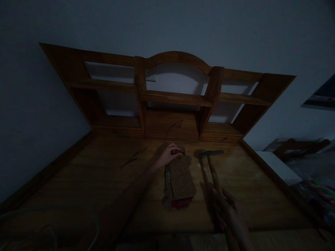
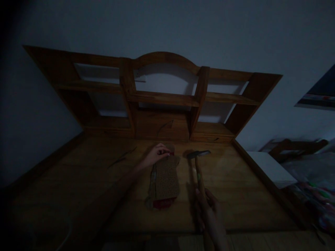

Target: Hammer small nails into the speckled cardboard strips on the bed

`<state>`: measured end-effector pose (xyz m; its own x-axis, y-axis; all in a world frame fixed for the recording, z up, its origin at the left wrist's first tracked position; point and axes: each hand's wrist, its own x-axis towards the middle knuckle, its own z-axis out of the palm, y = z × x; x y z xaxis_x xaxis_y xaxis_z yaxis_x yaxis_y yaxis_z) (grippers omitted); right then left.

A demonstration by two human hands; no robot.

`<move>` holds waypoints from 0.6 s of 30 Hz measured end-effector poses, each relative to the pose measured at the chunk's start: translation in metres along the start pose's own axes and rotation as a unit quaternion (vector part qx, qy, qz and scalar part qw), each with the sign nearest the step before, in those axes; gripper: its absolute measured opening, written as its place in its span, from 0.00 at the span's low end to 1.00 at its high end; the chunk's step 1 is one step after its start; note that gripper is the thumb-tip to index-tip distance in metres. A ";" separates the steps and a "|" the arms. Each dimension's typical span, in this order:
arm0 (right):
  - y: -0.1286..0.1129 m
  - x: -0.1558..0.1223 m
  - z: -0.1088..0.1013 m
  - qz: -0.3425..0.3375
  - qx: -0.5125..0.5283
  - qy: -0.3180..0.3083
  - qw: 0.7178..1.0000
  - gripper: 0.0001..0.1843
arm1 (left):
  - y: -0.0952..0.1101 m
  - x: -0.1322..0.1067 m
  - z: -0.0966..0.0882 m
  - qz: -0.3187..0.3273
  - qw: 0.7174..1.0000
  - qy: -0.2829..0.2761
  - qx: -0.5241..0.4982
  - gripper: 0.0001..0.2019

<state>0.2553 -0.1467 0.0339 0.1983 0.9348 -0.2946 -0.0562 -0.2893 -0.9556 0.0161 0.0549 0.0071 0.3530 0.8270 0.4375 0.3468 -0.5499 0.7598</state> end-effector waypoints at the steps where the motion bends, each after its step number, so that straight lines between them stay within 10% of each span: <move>1: 0.000 0.001 0.000 0.000 0.000 0.001 1.000 0.18 | -0.001 0.001 0.001 -0.007 1.000 0.003 0.002 0.10; 18: 0.009 0.006 -0.004 -0.001 0.001 -0.005 1.000 0.18 | -0.001 -0.006 -0.004 -0.034 0.999 0.017 -0.025 0.09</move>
<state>0.2595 -0.1442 0.0237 0.1883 0.9376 -0.2923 -0.0579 -0.2865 -0.9563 0.0098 0.0510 0.0058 0.2993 0.8663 0.4000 0.3240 -0.4866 0.8113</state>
